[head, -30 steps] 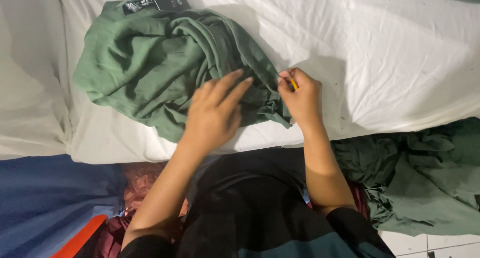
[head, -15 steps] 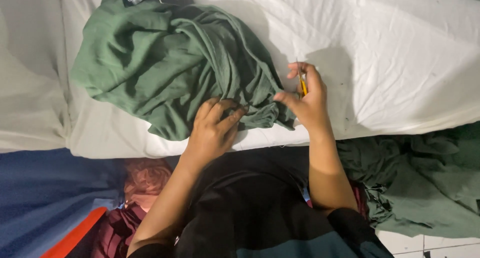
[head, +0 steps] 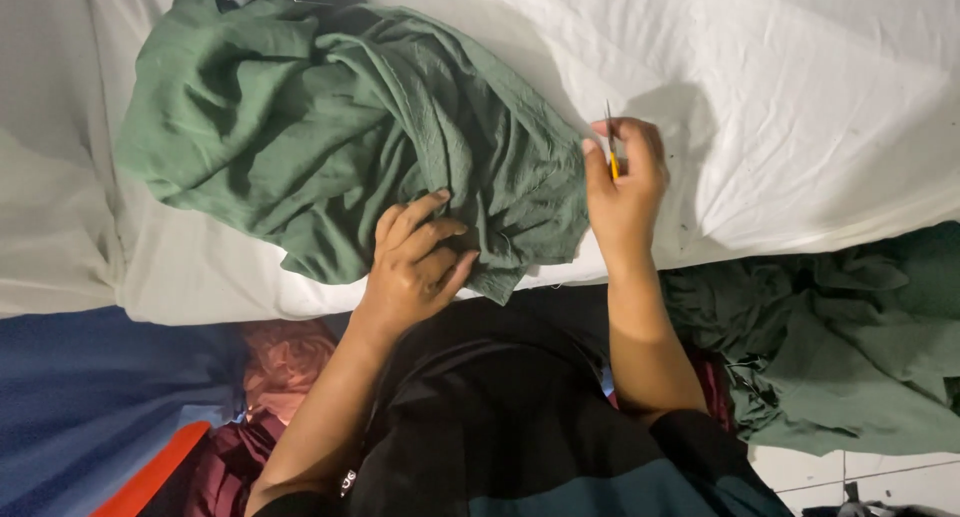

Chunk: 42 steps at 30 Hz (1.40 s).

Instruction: The person lays a green shirt on a white bedsheet and uses yellow-handled scissors to cut a small section of the fabric near the hem.

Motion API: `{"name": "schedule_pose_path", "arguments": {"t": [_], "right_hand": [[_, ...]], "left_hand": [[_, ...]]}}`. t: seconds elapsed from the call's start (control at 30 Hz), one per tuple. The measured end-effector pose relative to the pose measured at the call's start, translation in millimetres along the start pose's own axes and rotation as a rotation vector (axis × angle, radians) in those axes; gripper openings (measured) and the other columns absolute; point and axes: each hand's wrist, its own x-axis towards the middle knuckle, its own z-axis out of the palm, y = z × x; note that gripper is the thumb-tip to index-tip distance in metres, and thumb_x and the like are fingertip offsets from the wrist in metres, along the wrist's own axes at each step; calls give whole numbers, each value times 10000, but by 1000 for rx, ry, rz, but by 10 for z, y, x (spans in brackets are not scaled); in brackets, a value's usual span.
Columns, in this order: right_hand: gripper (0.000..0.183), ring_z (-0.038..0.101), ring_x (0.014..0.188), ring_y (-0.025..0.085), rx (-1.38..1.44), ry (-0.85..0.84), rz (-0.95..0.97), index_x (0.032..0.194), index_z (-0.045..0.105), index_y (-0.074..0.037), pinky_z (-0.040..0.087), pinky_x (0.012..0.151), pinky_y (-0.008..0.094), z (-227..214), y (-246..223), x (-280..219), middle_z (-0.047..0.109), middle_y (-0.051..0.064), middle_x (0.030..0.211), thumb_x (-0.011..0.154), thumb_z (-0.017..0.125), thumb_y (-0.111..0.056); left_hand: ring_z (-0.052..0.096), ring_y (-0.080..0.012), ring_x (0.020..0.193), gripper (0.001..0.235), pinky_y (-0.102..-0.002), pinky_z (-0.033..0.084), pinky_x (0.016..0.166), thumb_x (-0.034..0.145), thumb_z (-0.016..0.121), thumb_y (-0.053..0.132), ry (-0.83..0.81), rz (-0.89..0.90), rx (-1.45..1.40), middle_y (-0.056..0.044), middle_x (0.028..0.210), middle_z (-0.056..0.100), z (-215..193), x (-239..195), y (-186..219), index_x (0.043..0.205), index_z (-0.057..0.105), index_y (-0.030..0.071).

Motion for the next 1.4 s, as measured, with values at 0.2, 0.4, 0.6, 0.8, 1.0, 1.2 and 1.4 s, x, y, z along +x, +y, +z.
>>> {"name": "schedule_pose_path", "arguments": {"t": [0.2, 0.4, 0.6, 0.8, 1.0, 1.2, 1.4], "right_hand": [[155, 692, 927, 302, 66, -223, -184, 1058, 771, -61, 577, 805, 412, -87, 46, -132, 652, 88, 1034, 913, 822, -45], [184, 728, 882, 315, -15, -262, -152, 969, 760, -86, 574, 772, 405, 79, 147, -163, 691, 59, 922, 839, 797, 38], [92, 618, 714, 191, 225, -100, 148, 930, 741, -50, 518, 732, 343, 20, 227, -196, 625, 80, 718, 1010, 696, -39], [125, 483, 498, 87, 600, -203, 367, 982, 664, 19, 467, 560, 231, -261, 218, -287, 382, -12, 516, 1027, 599, -78], [210, 724, 916, 304, -52, -296, -166, 1061, 730, -73, 571, 784, 423, -91, -15, -114, 686, 68, 991, 883, 839, -47], [55, 650, 749, 232, 225, -113, 43, 935, 752, -45, 515, 734, 348, 27, 278, -200, 676, 100, 843, 986, 771, -43], [186, 489, 532, 189, 977, -382, 386, 750, 598, 8, 408, 513, 295, -461, 240, -326, 480, 92, 676, 878, 685, -93]], "left_hand": [[693, -346, 1051, 208, -456, 488, 808, 942, 754, 241, 31, -26, 30, -31, 925, 721, 82, 64, 44, 794, 689, 109], [668, -334, 1113, 557, -465, 484, 922, 824, 810, 212, -272, -104, 69, -99, 1045, 704, 356, 356, 8, 1333, 620, 94], [613, -332, 1213, 728, -471, 451, 983, 766, 863, 242, -363, -225, 14, -113, 1128, 689, 346, 315, -83, 1403, 545, 85], [607, -345, 1242, 722, -493, 446, 1010, 759, 868, 202, -357, -255, -130, -102, 1187, 705, 272, 299, -155, 1395, 549, 78], [598, -334, 1262, 759, -488, 435, 1035, 730, 896, 203, -383, -246, -90, -97, 1205, 700, 251, 308, -146, 1396, 553, 82], [547, -379, 1297, 933, -525, 370, 1104, 640, 935, 272, -463, -321, 13, -150, 1274, 655, 71, 293, -106, 1456, 519, 96], [500, -394, 1346, 1022, -539, 320, 1145, 617, 959, 274, -506, -378, -67, -177, 1309, 630, -30, 261, -154, 1499, 471, 104]]}}
